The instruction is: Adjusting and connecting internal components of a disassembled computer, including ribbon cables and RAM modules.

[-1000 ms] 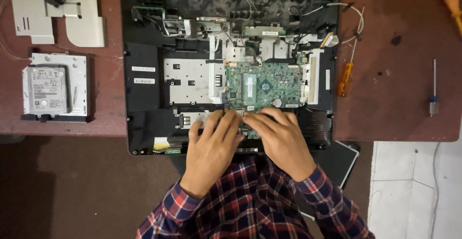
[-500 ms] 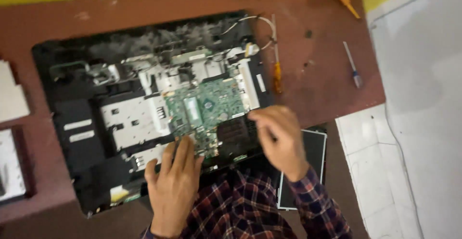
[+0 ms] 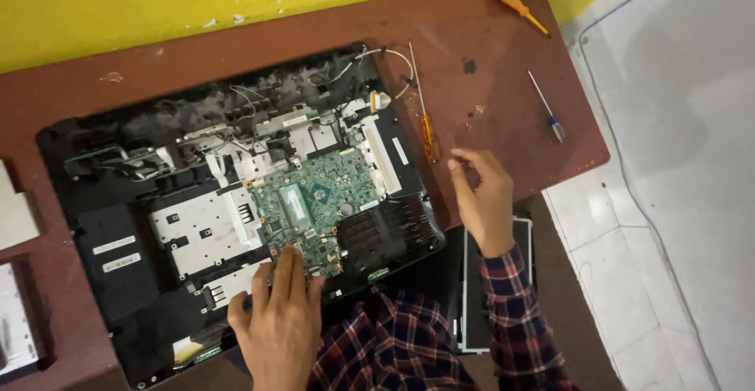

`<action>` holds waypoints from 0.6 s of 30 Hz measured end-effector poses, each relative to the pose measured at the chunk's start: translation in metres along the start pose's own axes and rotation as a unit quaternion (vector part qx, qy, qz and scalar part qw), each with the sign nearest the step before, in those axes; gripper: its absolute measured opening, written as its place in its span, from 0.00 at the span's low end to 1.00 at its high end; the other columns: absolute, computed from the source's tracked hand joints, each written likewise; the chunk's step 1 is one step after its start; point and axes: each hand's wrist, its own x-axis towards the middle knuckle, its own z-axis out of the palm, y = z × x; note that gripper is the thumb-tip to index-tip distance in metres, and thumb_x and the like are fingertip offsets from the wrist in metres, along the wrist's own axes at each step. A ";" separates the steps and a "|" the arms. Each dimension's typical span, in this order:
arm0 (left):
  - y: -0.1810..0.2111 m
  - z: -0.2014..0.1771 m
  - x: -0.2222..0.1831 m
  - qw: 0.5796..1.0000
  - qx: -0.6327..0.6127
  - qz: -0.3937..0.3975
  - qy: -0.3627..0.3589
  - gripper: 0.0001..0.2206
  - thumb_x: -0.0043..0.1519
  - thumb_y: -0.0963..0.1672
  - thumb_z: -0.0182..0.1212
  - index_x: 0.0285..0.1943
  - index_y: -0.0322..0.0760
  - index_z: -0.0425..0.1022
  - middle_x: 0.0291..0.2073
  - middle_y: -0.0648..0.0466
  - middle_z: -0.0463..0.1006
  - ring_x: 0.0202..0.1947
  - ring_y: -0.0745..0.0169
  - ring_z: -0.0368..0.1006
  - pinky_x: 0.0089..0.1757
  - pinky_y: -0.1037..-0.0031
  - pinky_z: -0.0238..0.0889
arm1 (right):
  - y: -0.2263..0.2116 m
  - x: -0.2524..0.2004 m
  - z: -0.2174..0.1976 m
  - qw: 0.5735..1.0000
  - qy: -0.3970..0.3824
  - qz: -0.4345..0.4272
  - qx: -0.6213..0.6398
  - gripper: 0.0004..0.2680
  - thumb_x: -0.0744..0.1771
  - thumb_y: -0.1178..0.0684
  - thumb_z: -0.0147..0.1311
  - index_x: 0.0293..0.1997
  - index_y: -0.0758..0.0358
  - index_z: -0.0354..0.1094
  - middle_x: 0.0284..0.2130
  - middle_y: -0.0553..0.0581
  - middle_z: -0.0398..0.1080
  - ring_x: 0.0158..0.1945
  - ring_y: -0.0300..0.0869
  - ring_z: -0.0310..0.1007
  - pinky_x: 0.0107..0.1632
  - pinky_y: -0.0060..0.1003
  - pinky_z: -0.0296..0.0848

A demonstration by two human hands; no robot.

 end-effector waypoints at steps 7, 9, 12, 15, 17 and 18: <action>0.009 0.000 -0.002 1.000 -0.001 -0.013 -0.009 0.27 0.64 0.62 0.51 0.63 0.53 0.77 0.59 0.69 0.77 0.57 0.71 0.69 0.54 0.67 0.50 | 0.012 0.020 0.037 0.999 -0.032 0.028 -0.025 0.14 0.69 0.47 0.56 0.57 0.64 0.70 0.47 0.59 0.72 0.49 0.45 0.73 0.55 0.40 0.73; 0.010 -0.001 -0.002 0.999 -0.014 -0.026 -0.018 0.27 0.64 0.63 0.49 0.61 0.52 0.78 0.61 0.69 0.76 0.58 0.70 0.69 0.54 0.67 0.53 | 0.019 0.028 0.043 0.998 0.004 0.003 -0.068 0.13 0.70 0.47 0.56 0.56 0.64 0.71 0.46 0.59 0.71 0.47 0.48 0.74 0.49 0.45 0.75; 0.011 -0.007 -0.003 0.999 -0.010 -0.047 -0.020 0.28 0.63 0.64 0.48 0.62 0.57 0.77 0.61 0.73 0.76 0.59 0.72 0.69 0.52 0.68 0.56 | 0.033 0.039 0.058 0.992 -0.030 0.027 -0.124 0.16 0.69 0.42 0.57 0.57 0.62 0.70 0.44 0.58 0.70 0.48 0.48 0.71 0.52 0.47 0.73; 0.012 -0.001 -0.005 0.998 -0.016 -0.052 -0.023 0.29 0.63 0.64 0.48 0.63 0.55 0.78 0.63 0.72 0.75 0.61 0.71 0.69 0.54 0.67 0.56 | 0.021 0.043 0.054 0.990 -0.023 0.011 -0.138 0.11 0.67 0.49 0.61 0.51 0.63 0.73 0.36 0.57 0.72 0.41 0.50 0.72 0.41 0.49 0.73; 0.013 0.000 -0.005 0.998 -0.019 -0.052 -0.025 0.30 0.62 0.64 0.49 0.64 0.54 0.78 0.63 0.72 0.75 0.61 0.71 0.69 0.55 0.67 0.54 | 0.028 0.044 0.056 0.991 -0.017 0.000 -0.132 0.08 0.68 0.51 0.58 0.46 0.64 0.72 0.35 0.58 0.73 0.39 0.51 0.73 0.39 0.49 0.73; 0.013 0.000 -0.005 0.998 -0.020 -0.052 -0.025 0.30 0.62 0.64 0.49 0.64 0.53 0.78 0.63 0.71 0.75 0.62 0.71 0.69 0.56 0.68 0.53 | 0.031 0.044 0.057 0.992 -0.011 -0.013 -0.124 0.05 0.69 0.53 0.55 0.40 0.65 0.70 0.35 0.59 0.74 0.38 0.52 0.74 0.37 0.49 0.73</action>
